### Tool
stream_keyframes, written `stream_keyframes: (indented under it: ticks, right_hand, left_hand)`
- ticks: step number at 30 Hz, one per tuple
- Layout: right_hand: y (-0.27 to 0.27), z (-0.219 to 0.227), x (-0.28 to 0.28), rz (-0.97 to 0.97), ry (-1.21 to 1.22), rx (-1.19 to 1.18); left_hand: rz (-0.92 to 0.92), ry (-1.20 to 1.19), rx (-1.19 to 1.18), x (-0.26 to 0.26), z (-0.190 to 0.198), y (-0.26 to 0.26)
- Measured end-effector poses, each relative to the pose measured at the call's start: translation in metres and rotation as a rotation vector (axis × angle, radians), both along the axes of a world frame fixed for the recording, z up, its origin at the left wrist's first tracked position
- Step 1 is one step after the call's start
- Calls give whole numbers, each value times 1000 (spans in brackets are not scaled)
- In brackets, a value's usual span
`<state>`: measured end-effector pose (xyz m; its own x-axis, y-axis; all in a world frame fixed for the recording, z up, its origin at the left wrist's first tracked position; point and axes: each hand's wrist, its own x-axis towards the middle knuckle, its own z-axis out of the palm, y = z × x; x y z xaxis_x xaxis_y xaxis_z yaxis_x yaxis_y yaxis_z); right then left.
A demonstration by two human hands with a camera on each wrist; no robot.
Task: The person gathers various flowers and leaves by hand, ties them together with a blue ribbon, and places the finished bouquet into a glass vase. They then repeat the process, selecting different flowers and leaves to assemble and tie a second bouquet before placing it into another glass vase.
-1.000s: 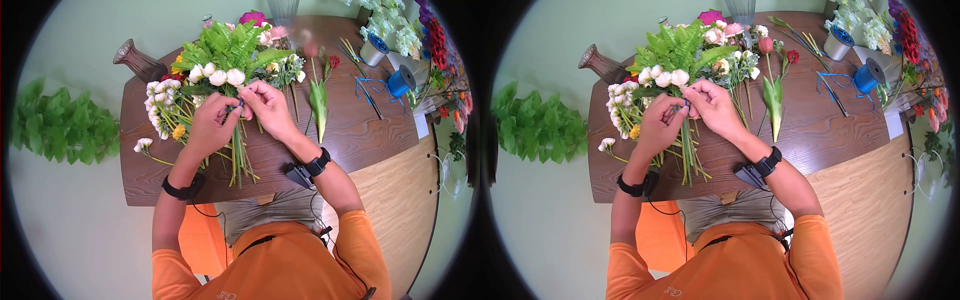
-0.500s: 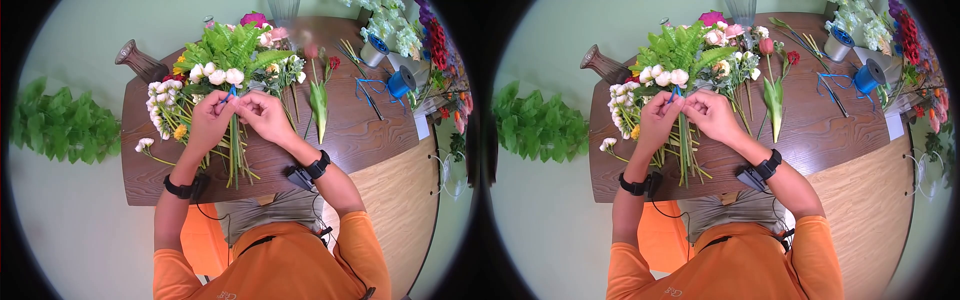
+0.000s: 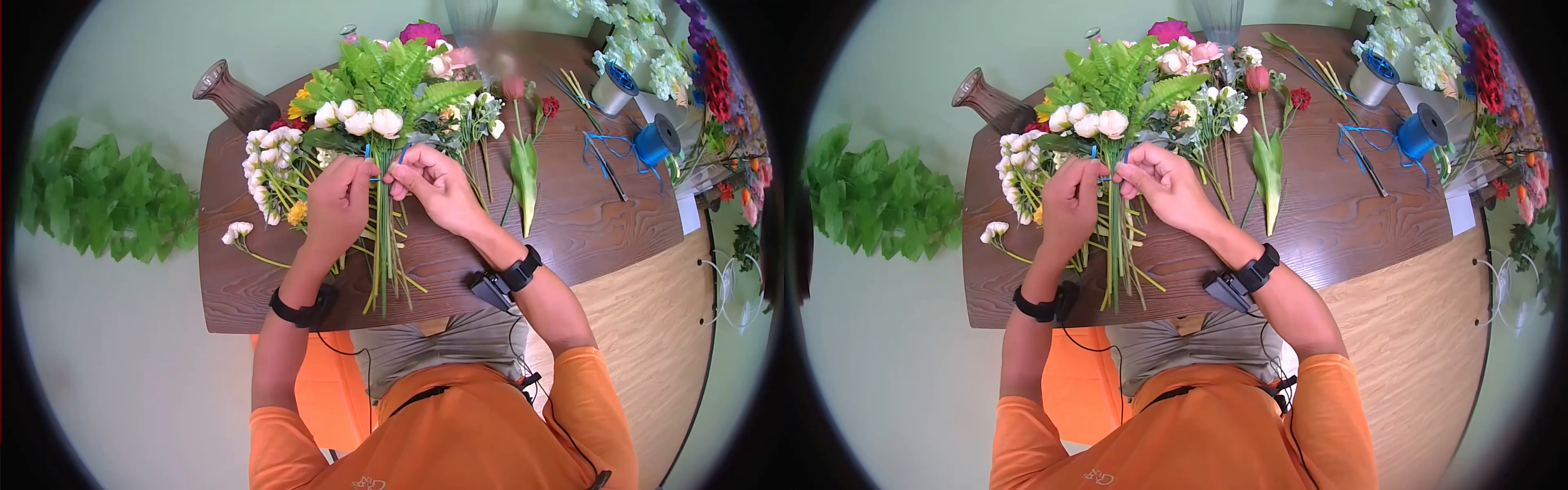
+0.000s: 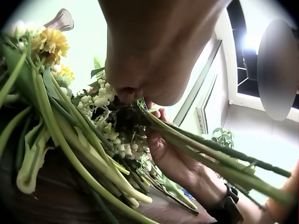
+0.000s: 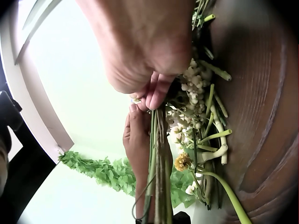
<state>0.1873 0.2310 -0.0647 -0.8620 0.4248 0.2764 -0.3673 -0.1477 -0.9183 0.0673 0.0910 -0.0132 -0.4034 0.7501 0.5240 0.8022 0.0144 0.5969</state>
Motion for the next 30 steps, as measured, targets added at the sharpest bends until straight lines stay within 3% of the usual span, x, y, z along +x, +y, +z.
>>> stream_keyframes:
  ticks: [7, 9, 13, 15, 17, 19, 26, 30]
  right_hand:
    - [1, 1, 3, -6, -32, 30]
    - [3, -2, 2, -9, -42, 55]
    - [3, 0, 1, -19, -135, 119]
    - [2, 5, 1, -35, -159, 141]
    - [-1, 4, -1, -49, -183, 161]
    - [-3, -2, -5, -97, -36, 32]
    - [1, 4, 1, -47, -135, 62]
    - [-1, 0, 1, -85, -73, 71]
  left_hand:
    - [56, -7, 145, -10, -17, 13]
    - [119, -278, 30, -10, -17, 9]
    - [49, -459, -45, -11, -13, 1]
    - [-23, -597, 38, -2, 10, -1]
    - [-24, -512, 3, 1, 24, -2]
    - [-63, -358, -79, 0, 37, -2]
    - [-165, -54, -138, 13, 55, 12]
    - [-199, -123, -127, 16, 51, 24]
